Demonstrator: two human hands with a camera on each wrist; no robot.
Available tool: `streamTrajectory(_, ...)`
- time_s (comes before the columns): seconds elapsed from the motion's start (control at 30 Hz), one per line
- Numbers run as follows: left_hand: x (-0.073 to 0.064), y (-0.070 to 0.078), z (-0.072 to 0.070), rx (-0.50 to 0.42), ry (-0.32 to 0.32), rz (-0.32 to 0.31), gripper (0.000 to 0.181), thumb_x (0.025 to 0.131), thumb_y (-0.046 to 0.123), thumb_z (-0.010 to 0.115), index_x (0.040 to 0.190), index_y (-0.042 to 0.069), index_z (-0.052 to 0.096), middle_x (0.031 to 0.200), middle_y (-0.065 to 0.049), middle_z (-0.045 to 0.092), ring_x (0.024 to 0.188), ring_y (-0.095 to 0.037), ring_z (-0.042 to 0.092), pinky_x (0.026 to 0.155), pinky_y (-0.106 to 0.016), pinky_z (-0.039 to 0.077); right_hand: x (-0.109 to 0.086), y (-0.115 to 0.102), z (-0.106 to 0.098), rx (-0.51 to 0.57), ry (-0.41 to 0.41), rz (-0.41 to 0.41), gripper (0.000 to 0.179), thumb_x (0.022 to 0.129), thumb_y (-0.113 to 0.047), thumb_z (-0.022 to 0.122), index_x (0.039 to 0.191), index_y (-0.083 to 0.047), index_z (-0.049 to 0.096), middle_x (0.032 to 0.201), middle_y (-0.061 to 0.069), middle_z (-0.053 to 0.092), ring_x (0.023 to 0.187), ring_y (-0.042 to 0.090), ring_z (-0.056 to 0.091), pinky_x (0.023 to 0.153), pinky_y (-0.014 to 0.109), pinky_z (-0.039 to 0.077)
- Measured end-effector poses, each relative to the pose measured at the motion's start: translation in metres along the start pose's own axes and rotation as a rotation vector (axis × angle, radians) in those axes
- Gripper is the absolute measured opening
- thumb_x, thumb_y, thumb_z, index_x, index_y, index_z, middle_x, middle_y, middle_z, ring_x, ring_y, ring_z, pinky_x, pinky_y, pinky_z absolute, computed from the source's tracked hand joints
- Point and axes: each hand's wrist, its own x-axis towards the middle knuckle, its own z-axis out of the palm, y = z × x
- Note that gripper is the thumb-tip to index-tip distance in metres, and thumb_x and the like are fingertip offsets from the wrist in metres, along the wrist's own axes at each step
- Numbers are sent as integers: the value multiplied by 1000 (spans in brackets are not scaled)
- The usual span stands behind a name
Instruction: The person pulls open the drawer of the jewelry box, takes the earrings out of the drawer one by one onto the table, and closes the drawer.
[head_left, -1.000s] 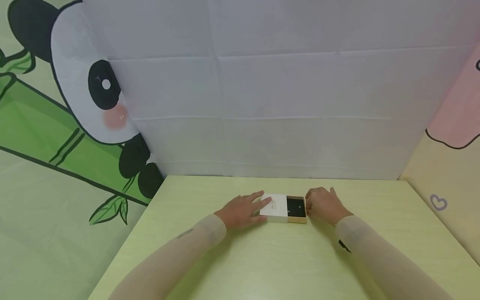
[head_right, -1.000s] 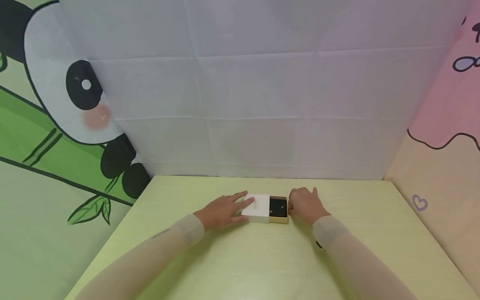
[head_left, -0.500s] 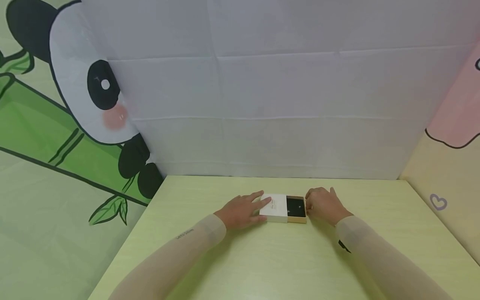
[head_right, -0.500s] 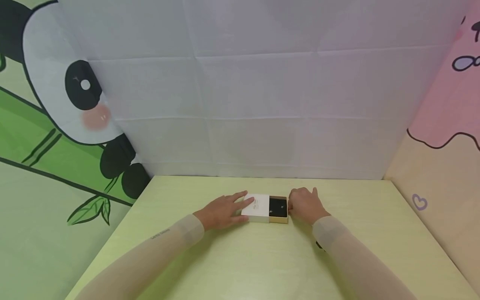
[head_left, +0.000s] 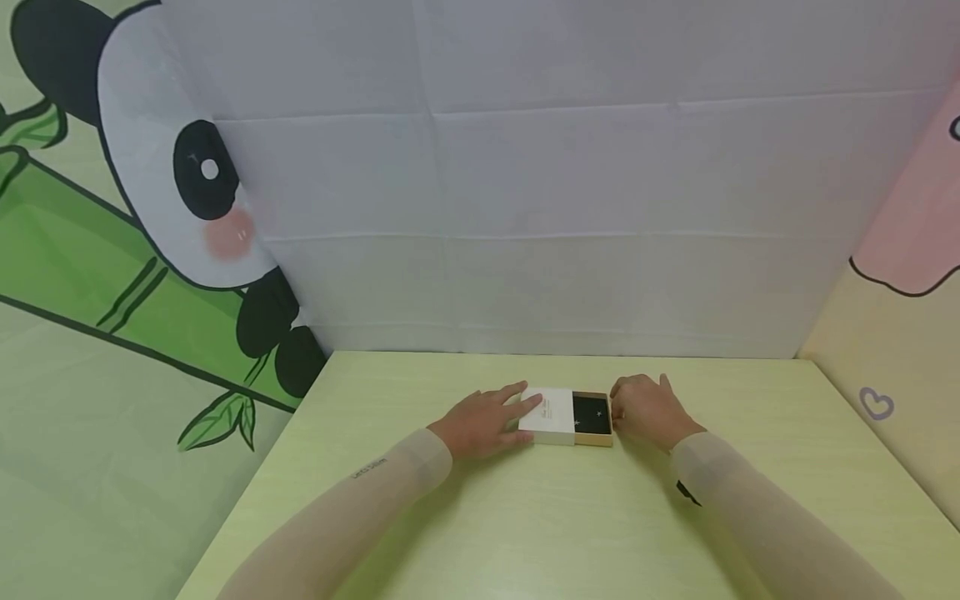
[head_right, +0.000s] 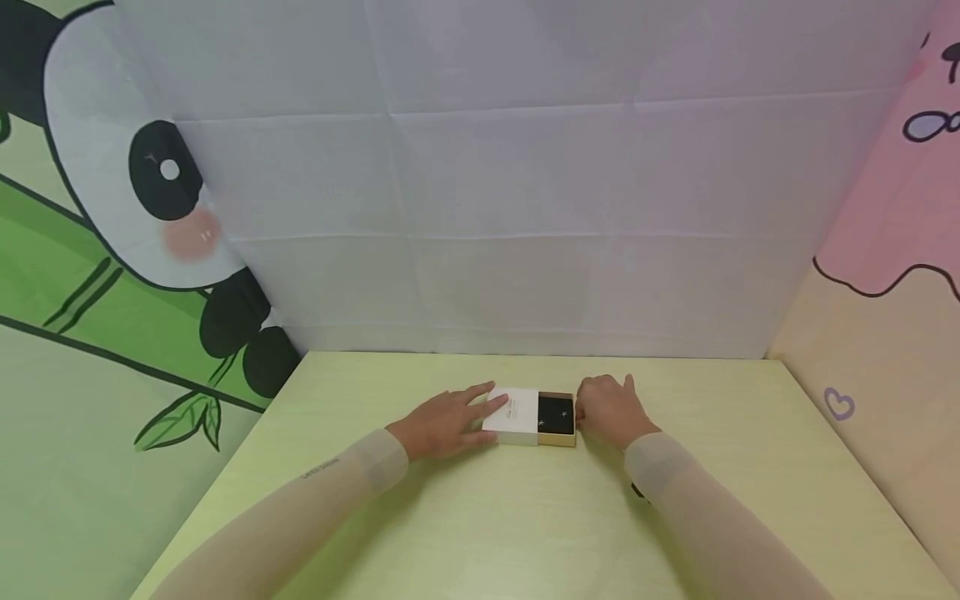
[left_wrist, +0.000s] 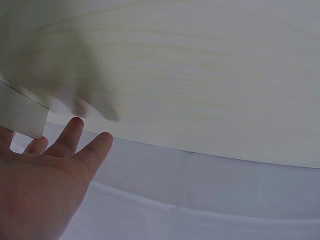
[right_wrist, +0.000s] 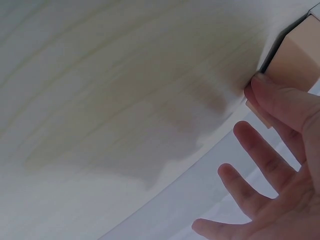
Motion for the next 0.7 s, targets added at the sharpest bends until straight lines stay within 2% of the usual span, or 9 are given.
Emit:
streamTrajectory(0.57, -1, -3, 2, -1, 15, 10, 76, 122, 64, 55, 189, 35, 32, 196, -7, 37, 167, -33, 62, 136, -64, 52, 1, -3, -1, -27, -9, -2, 15, 94, -11, 100, 84, -21, 95, 130, 12, 89, 133, 50, 77, 116, 105, 37)
streamTrajectory(0.7, -1, -3, 1, -5, 12, 10, 77, 122, 65, 55, 189, 35, 31, 196, -7, 36, 169, -33, 59, 137, -63, 52, 2, 0, 1, -27, -9, 1, 15, 94, -11, 100, 84, -21, 95, 131, 12, 89, 134, 50, 77, 117, 105, 35)
